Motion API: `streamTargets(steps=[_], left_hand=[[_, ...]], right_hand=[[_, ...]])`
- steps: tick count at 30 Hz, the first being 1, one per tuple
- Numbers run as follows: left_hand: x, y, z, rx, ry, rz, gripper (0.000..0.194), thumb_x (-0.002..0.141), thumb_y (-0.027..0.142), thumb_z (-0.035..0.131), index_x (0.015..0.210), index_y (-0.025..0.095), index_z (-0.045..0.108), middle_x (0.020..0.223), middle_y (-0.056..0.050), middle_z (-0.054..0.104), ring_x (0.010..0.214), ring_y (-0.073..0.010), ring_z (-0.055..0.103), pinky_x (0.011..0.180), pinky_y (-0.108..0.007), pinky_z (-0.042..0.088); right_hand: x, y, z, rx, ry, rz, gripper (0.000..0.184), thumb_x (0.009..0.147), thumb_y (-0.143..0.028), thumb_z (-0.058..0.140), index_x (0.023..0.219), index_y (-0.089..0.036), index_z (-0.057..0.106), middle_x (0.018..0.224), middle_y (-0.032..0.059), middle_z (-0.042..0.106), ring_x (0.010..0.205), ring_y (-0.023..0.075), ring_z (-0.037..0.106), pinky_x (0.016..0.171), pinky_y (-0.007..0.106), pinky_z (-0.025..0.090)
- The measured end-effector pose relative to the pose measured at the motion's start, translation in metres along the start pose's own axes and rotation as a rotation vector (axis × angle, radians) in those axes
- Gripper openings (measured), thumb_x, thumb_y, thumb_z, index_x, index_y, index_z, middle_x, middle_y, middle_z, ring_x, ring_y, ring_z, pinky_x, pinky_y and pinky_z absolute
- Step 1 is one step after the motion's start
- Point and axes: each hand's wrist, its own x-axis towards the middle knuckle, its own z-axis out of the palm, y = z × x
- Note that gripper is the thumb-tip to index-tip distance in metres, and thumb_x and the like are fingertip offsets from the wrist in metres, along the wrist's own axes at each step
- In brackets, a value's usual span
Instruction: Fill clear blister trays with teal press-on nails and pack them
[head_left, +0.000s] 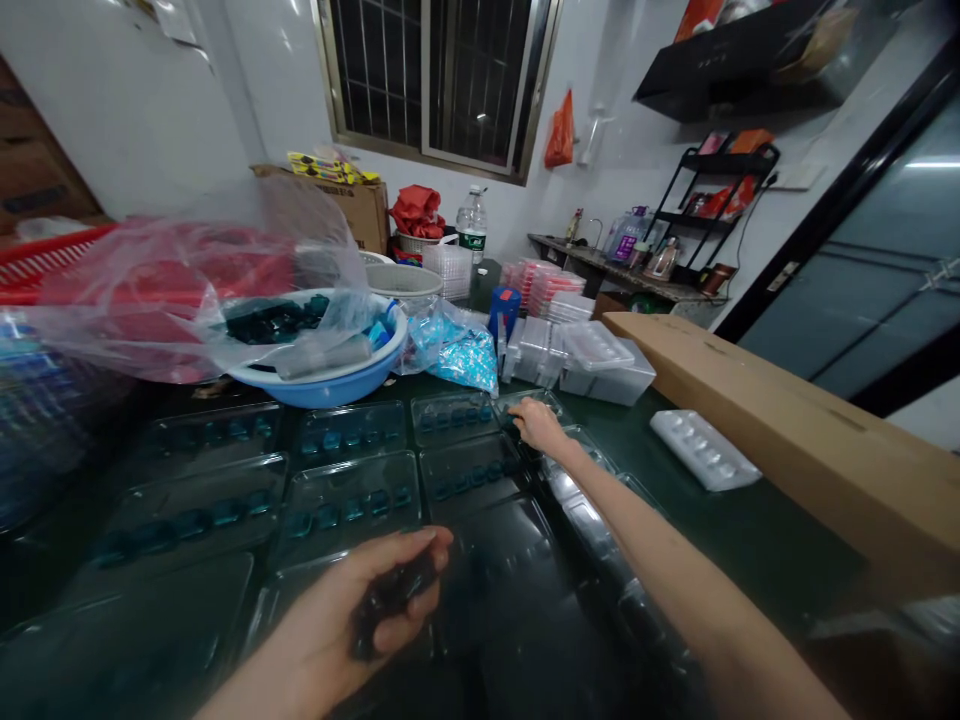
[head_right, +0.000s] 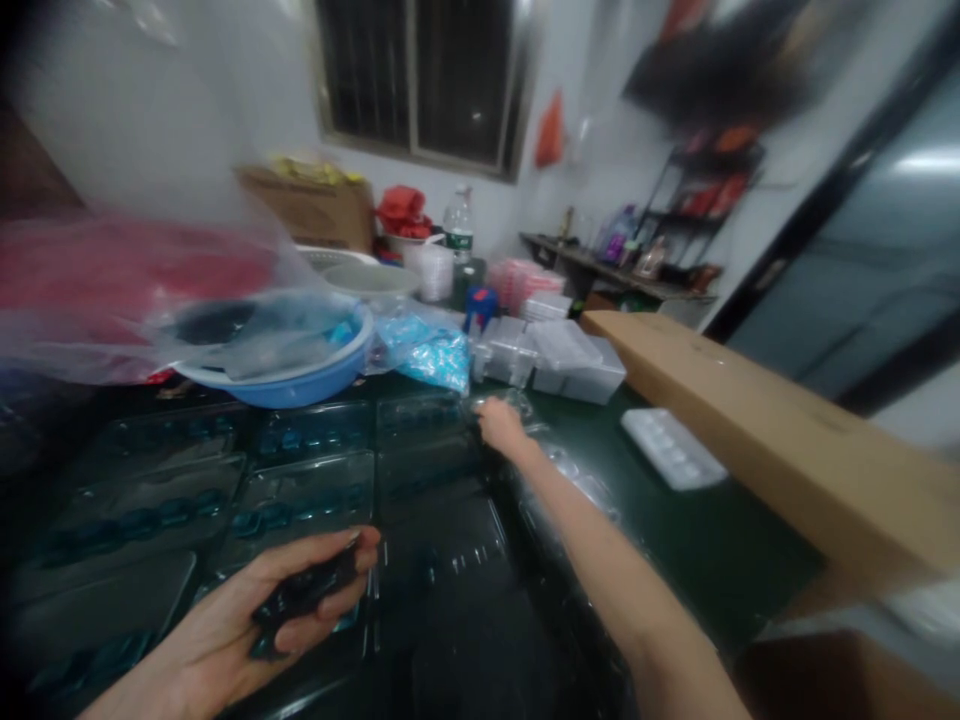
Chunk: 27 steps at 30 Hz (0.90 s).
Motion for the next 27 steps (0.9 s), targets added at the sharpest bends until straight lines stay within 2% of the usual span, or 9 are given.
streamTargets(steps=[4, 9, 12, 15, 18, 21, 22, 25, 27], left_hand=[[0.001, 0.001, -0.004, -0.007, 0.011, 0.001, 0.019, 0.069, 0.018, 0.062, 0.084, 0.007, 0.062, 0.075, -0.005, 0.052, 0.047, -0.0052, 0.041, 0.029, -0.013, 0.025], [0.007, 0.001, -0.006, -0.099, -0.071, -0.001, 0.020, 0.074, 0.022, 0.056, 0.086, 0.007, 0.058, 0.072, -0.006, 0.052, 0.049, -0.0074, 0.045, 0.030, -0.014, 0.027], [0.014, 0.000, -0.009, -0.161, -0.116, 0.002, 0.021, 0.076, 0.024, 0.053, 0.088, 0.006, 0.056, 0.072, -0.007, 0.053, 0.051, -0.0095, 0.048, 0.030, -0.014, 0.028], [0.018, -0.002, -0.011, -0.191, -0.103, 0.023, 0.021, 0.074, 0.022, 0.053, 0.088, 0.006, 0.055, 0.072, -0.008, 0.054, 0.053, -0.0116, 0.051, 0.031, -0.015, 0.028], [0.020, -0.004, -0.010, -0.200, -0.080, 0.058, 0.020, 0.073, 0.019, 0.053, 0.088, 0.006, 0.055, 0.072, -0.009, 0.056, 0.054, -0.0133, 0.054, 0.031, -0.014, 0.028], [0.023, -0.007, -0.007, -0.207, -0.064, 0.085, 0.016, 0.072, 0.018, 0.053, 0.083, 0.007, 0.056, 0.069, -0.008, 0.057, 0.054, -0.0141, 0.055, 0.031, -0.015, 0.029], [0.025, -0.009, -0.006, -0.208, -0.055, 0.096, 0.013, 0.072, 0.018, 0.053, 0.080, 0.007, 0.056, 0.067, -0.008, 0.057, 0.053, -0.0140, 0.055, 0.031, -0.015, 0.030], [0.027, -0.013, -0.003, -0.216, -0.023, 0.131, 0.006, 0.072, 0.016, 0.053, 0.070, 0.010, 0.055, 0.060, -0.004, 0.056, 0.047, -0.0114, 0.052, 0.032, -0.017, 0.033], [0.027, -0.015, -0.001, -0.215, -0.017, 0.137, 0.005, 0.071, 0.014, 0.054, 0.068, 0.011, 0.055, 0.057, -0.002, 0.055, 0.043, -0.0101, 0.050, 0.032, -0.017, 0.034]], right_hand=[[-0.003, -0.008, 0.003, -0.071, -0.021, -0.007, 0.022, 0.085, -0.030, 0.047, 0.099, -0.013, 0.054, 0.103, 0.0060, 0.054, 0.090, 0.0167, 0.053, 0.078, 0.036, 0.044], [-0.008, -0.019, 0.004, -0.102, -0.009, -0.010, 0.021, 0.086, -0.029, 0.045, 0.096, -0.014, 0.055, 0.105, 0.0062, 0.053, 0.096, 0.0177, 0.050, 0.083, 0.038, 0.041], [-0.010, -0.028, -0.006, -0.087, 0.004, -0.011, 0.019, 0.086, -0.025, 0.045, 0.097, -0.013, 0.055, 0.101, 0.0085, 0.055, 0.095, 0.0188, 0.051, 0.082, 0.036, 0.039], [-0.019, -0.043, -0.026, -0.044, 0.066, 0.000, 0.029, 0.083, -0.019, 0.046, 0.111, -0.011, 0.049, 0.099, 0.0147, 0.055, 0.092, 0.0221, 0.053, 0.077, 0.033, 0.038], [-0.043, -0.069, -0.047, 0.027, 0.148, -0.030, 0.036, 0.086, -0.026, 0.043, 0.121, -0.016, 0.041, 0.104, 0.0130, 0.054, 0.091, 0.0209, 0.053, 0.075, 0.030, 0.037], [-0.082, -0.103, -0.060, 0.203, 0.136, -0.149, 0.027, 0.086, -0.040, 0.041, 0.103, -0.024, 0.054, 0.090, 0.0025, 0.059, 0.077, 0.0126, 0.055, 0.068, 0.022, 0.039], [-0.095, -0.113, -0.062, 0.354, 0.114, -0.206, 0.026, 0.084, -0.041, 0.044, 0.100, -0.024, 0.056, 0.084, 0.0010, 0.060, 0.072, 0.0117, 0.055, 0.064, 0.022, 0.039], [-0.125, -0.134, -0.065, 0.617, 0.064, -0.313, 0.017, 0.078, -0.032, 0.055, 0.093, -0.025, 0.060, 0.079, -0.0003, 0.059, 0.068, 0.0118, 0.053, 0.062, 0.023, 0.038], [-0.135, -0.138, -0.066, 0.656, 0.058, -0.349, 0.012, 0.076, -0.023, 0.057, 0.087, -0.025, 0.063, 0.079, 0.0003, 0.058, 0.070, 0.0128, 0.052, 0.064, 0.025, 0.037]])
